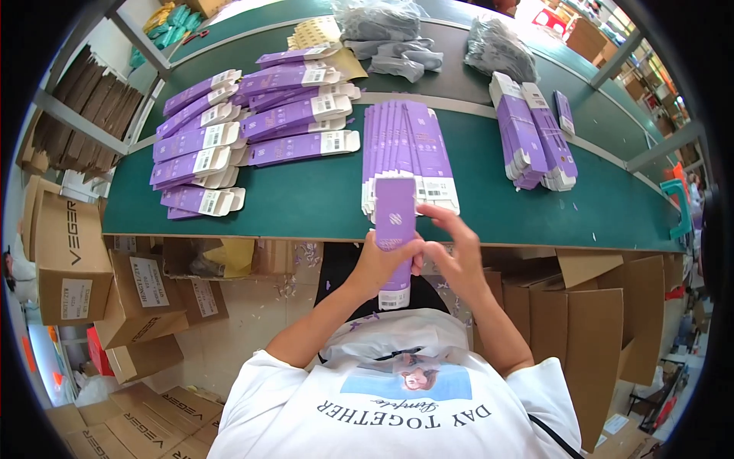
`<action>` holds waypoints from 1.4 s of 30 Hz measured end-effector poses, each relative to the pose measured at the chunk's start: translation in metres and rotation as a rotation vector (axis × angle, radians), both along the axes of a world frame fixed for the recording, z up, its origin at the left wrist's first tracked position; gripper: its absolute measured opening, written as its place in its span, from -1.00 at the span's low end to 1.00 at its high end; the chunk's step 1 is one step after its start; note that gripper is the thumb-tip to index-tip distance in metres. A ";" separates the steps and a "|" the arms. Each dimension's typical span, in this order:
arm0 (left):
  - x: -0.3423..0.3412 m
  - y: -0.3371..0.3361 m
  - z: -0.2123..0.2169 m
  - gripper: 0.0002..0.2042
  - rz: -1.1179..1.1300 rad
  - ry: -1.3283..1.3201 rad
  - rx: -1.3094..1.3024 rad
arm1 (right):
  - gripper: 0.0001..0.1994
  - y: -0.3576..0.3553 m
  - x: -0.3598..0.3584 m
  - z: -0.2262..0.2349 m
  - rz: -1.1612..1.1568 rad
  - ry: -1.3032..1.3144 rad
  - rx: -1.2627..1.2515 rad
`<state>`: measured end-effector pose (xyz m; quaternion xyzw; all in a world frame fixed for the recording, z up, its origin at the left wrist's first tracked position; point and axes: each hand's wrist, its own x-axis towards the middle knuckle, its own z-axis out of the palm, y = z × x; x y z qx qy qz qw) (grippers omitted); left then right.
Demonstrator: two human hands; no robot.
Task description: The person folds and assembles flat cardboard product boxes by hand at a manual station.
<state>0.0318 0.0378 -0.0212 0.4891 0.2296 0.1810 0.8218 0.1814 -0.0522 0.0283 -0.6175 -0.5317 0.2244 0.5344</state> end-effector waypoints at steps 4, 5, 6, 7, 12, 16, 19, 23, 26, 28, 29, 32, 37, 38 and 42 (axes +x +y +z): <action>0.003 -0.015 0.009 -0.73 0.090 0.319 0.575 | -0.66 0.003 -0.032 0.004 -0.044 0.065 -0.257; -0.002 -0.015 0.012 -0.72 0.042 0.239 0.423 | -0.68 0.003 -0.026 0.001 -0.003 0.235 -0.273; -0.007 -0.014 0.014 -0.71 -0.006 0.157 0.269 | -0.70 0.003 -0.017 -0.002 0.035 0.404 -0.289; -0.012 -0.014 0.015 -0.70 -0.053 0.075 0.114 | -0.72 0.003 -0.010 -0.006 0.073 0.572 -0.304; -0.035 -0.017 -0.004 -0.70 -0.197 -0.070 -0.276 | -0.78 0.007 -0.009 -0.017 0.078 0.694 -0.228; -0.046 -0.037 -0.011 -0.67 -0.172 0.016 -0.330 | -0.80 -0.004 -0.002 -0.035 0.110 0.643 -0.219; -0.051 -0.048 -0.011 -0.64 -0.106 0.126 -0.309 | -0.81 -0.010 0.000 -0.042 0.163 0.611 -0.245; -0.055 -0.060 0.000 -0.68 -0.037 0.186 -0.260 | -0.88 -0.012 -0.010 -0.034 0.102 0.581 -0.351; -0.057 -0.056 -0.001 -0.72 -0.037 0.231 -0.169 | -0.86 -0.019 -0.015 -0.043 0.151 0.510 -0.387; -0.048 -0.053 -0.002 -0.73 0.453 -0.075 0.029 | -0.84 -0.023 -0.019 -0.047 0.198 0.432 -0.414; -0.048 -0.050 0.000 -0.73 0.456 -0.068 0.027 | -0.84 -0.025 -0.023 -0.046 0.202 0.438 -0.417; -0.050 -0.039 0.004 -0.68 0.383 -0.013 0.107 | -0.79 -0.029 -0.034 -0.029 0.097 0.497 -0.361; -0.056 -0.025 0.011 -0.61 0.230 0.102 0.235 | -0.71 -0.032 -0.042 -0.028 0.012 0.446 -0.169; -0.056 -0.023 0.011 -0.60 0.187 0.136 0.268 | -0.70 -0.033 -0.042 -0.029 -0.003 0.423 -0.112; -0.056 -0.020 0.015 -0.59 0.050 0.157 0.215 | -0.73 -0.038 -0.029 -0.035 0.065 0.417 -0.213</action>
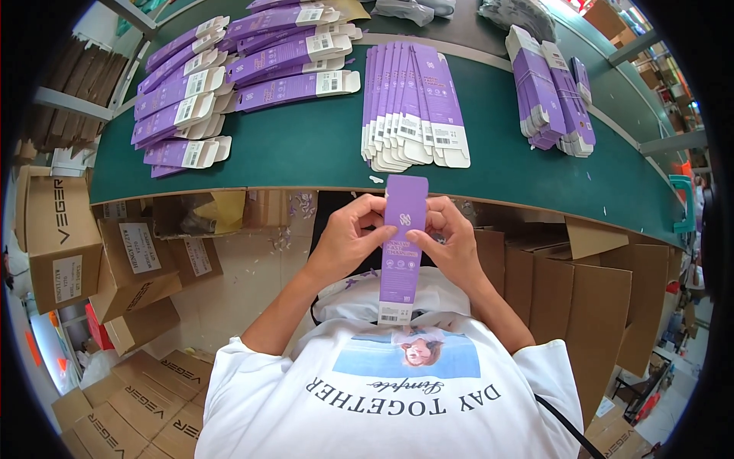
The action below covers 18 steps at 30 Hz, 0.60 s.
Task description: The person folds and assembles flat cardboard product boxes by hand at a manual station.
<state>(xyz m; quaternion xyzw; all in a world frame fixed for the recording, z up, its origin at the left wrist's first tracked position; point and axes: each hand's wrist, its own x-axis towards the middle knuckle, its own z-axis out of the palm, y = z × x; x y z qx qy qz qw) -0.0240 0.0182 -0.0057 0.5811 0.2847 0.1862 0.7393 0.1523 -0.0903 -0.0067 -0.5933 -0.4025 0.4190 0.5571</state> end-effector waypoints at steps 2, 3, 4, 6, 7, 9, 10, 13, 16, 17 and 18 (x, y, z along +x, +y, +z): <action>0.003 0.000 0.002 -0.59 -0.041 0.012 -0.022 | -0.74 0.001 0.006 -0.004 0.031 0.001 -0.028; 0.010 -0.002 0.004 -0.59 0.047 -0.005 0.081 | -0.75 0.002 0.009 -0.007 0.018 -0.019 -0.007; 0.016 -0.005 0.005 -0.59 0.134 -0.021 0.183 | -0.76 0.003 0.011 -0.009 0.005 -0.039 0.013; 0.024 -0.009 0.008 -0.59 0.310 -0.053 0.387 | -0.78 0.006 0.014 -0.013 -0.020 -0.078 0.053; 0.026 -0.007 0.009 -0.59 0.311 -0.052 0.386 | -0.78 0.008 0.015 -0.012 -0.019 -0.078 0.052; 0.028 -0.002 0.011 -0.57 0.279 0.023 0.621 | -0.76 0.012 0.016 -0.007 -0.053 -0.234 0.134; 0.030 0.000 0.013 -0.56 0.261 0.060 0.739 | -0.75 0.013 0.016 -0.003 -0.070 -0.312 0.176; 0.031 -0.001 0.018 -0.55 0.235 0.112 0.868 | -0.70 0.014 0.016 0.008 -0.057 -0.366 0.207; 0.029 -0.004 0.026 -0.53 0.221 0.155 0.914 | -0.59 0.011 0.016 0.021 0.037 -0.294 0.189; 0.028 -0.005 0.028 -0.53 0.217 0.157 0.910 | -0.59 0.010 0.016 0.026 0.034 -0.292 0.185; 0.027 -0.005 0.030 -0.55 0.201 0.138 0.921 | -0.57 0.008 0.016 0.030 0.029 -0.218 0.141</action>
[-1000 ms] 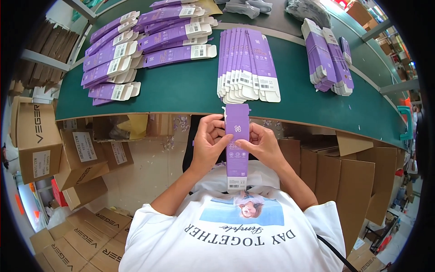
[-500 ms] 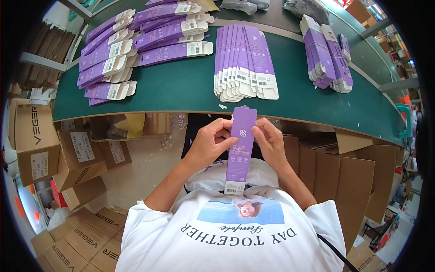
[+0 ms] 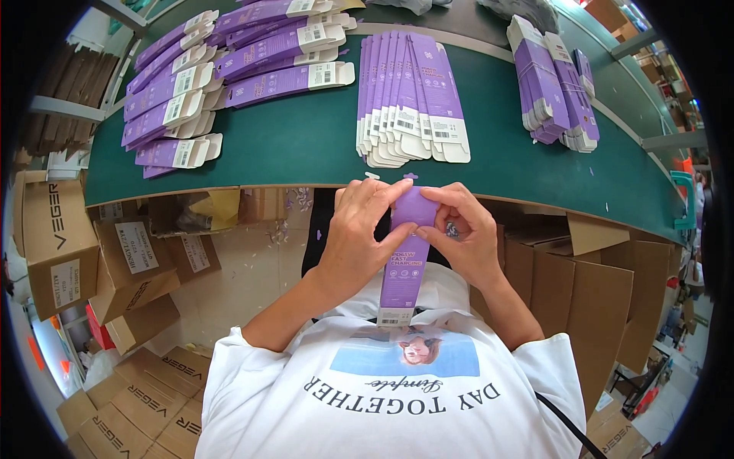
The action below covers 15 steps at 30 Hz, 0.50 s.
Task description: The person folds and assembles flat cardboard product boxes by hand at a manual station.
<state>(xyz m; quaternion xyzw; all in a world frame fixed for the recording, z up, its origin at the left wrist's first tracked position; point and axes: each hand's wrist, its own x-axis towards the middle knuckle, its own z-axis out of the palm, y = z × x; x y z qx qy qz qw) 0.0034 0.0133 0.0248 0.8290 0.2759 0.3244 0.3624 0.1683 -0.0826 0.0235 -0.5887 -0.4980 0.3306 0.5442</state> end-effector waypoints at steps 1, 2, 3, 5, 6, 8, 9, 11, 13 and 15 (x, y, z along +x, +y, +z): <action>-0.001 0.000 0.002 -0.56 -0.022 -0.008 0.010 | -0.56 -0.002 0.000 0.004 -0.004 0.074 -0.044; -0.003 0.000 0.004 -0.58 -0.044 -0.016 0.020 | -0.54 -0.004 0.000 0.008 -0.009 0.147 -0.089; -0.004 -0.001 0.006 -0.60 -0.066 -0.024 0.030 | -0.52 -0.006 0.001 0.009 -0.013 0.221 -0.133; -0.006 -0.001 0.009 -0.62 -0.076 -0.029 0.025 | -0.54 -0.009 0.006 0.009 0.014 0.156 -0.103; -0.007 -0.002 0.010 -0.64 -0.085 -0.037 0.023 | -0.55 -0.011 0.009 0.009 0.044 0.089 -0.070; -0.008 -0.003 0.011 -0.68 -0.100 -0.052 0.019 | -0.58 -0.013 0.013 0.008 0.104 -0.045 -0.005; -0.008 -0.004 0.011 -0.68 -0.101 -0.049 0.014 | -0.58 -0.014 0.011 0.009 0.104 -0.042 -0.009; -0.005 -0.008 0.011 -0.73 -0.077 -0.104 -0.154 | -0.65 -0.016 0.006 0.010 0.013 -0.027 -0.017; -0.002 -0.012 0.010 -0.77 -0.050 -0.159 -0.321 | -0.72 -0.018 0.002 0.011 -0.077 -0.013 -0.024; 0.000 -0.013 0.002 -0.78 -0.070 -0.217 -0.364 | -0.74 -0.019 0.001 0.009 -0.065 -0.129 0.062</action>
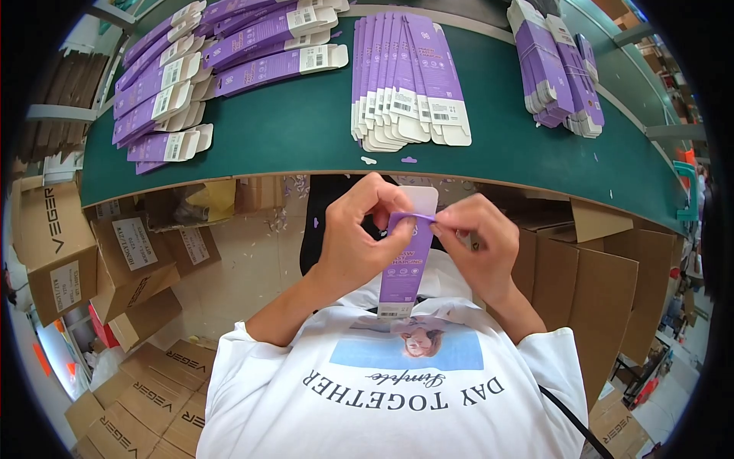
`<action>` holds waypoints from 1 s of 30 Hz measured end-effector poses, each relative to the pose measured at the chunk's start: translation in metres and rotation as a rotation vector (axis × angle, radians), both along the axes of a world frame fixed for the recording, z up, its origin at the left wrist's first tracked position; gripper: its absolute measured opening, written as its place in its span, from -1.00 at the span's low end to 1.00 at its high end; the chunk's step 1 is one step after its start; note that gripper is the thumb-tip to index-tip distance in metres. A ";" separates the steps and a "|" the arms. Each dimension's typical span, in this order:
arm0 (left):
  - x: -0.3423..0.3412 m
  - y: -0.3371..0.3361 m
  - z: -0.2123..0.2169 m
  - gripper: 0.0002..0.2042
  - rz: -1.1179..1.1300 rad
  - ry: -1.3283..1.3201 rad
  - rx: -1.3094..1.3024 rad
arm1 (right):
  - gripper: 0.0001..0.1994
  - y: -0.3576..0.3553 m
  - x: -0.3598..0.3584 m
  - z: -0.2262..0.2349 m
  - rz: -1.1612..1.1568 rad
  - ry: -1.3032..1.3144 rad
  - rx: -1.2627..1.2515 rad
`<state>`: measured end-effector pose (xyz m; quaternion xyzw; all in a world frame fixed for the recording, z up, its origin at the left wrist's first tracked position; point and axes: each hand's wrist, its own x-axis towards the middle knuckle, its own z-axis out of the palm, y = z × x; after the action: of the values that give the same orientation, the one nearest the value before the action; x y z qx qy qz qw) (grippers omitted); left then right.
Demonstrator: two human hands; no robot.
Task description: The person folds and assembles flat cardboard product boxes by hand at a manual station.
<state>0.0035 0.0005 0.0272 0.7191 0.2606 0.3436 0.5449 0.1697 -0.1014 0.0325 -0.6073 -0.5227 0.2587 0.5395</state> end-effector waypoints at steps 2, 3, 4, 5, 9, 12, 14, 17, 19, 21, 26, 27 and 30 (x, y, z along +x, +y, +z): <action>0.002 0.000 -0.011 -0.79 -0.023 -0.122 -0.081 | -0.77 0.000 0.001 -0.002 0.033 -0.244 0.170; 0.002 -0.001 -0.012 -0.80 -0.034 -0.184 -0.120 | -0.79 0.000 0.001 -0.002 0.050 -0.366 0.256; 0.002 -0.001 -0.013 -0.80 -0.037 -0.184 -0.122 | -0.79 0.000 0.003 -0.001 0.047 -0.367 0.253; 0.001 -0.002 -0.012 -0.80 -0.056 -0.185 -0.114 | -0.81 0.002 0.007 0.004 0.089 -0.264 0.175; -0.002 0.002 -0.007 -0.80 -0.111 -0.188 -0.077 | -0.85 0.015 0.020 0.030 0.209 0.049 -0.049; -0.002 0.004 -0.006 -0.80 -0.137 -0.171 0.005 | -0.85 0.027 0.031 0.044 0.411 -0.071 -0.217; -0.002 0.004 -0.005 -0.80 -0.144 -0.165 0.033 | -0.84 0.027 0.032 0.045 0.480 -0.111 -0.273; 0.000 0.004 0.001 -0.81 -0.103 -0.114 0.085 | -0.84 0.022 0.032 0.036 0.280 0.352 -0.241; 0.000 0.005 -0.002 -0.81 -0.085 -0.097 0.101 | -0.84 0.018 0.034 0.027 0.214 0.505 -0.230; 0.002 0.010 -0.016 -0.81 -0.048 -0.095 0.258 | -0.84 0.010 0.043 0.016 0.113 -0.001 -0.243; 0.011 0.018 -0.035 -0.80 -0.003 -0.108 0.406 | -0.87 0.006 0.033 0.011 -0.090 -0.373 -0.166; 0.012 0.017 -0.036 -0.80 0.004 -0.112 0.402 | -0.88 0.004 0.028 0.016 0.015 -0.202 -0.198; 0.016 0.022 -0.034 -0.80 -0.012 -0.109 0.403 | -0.89 0.007 0.017 0.009 0.106 0.051 -0.232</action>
<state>0.0190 0.0225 -0.0066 0.7956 0.1525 0.4239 0.4051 0.1865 -0.0945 0.0417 -0.6303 -0.5068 0.3609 0.4643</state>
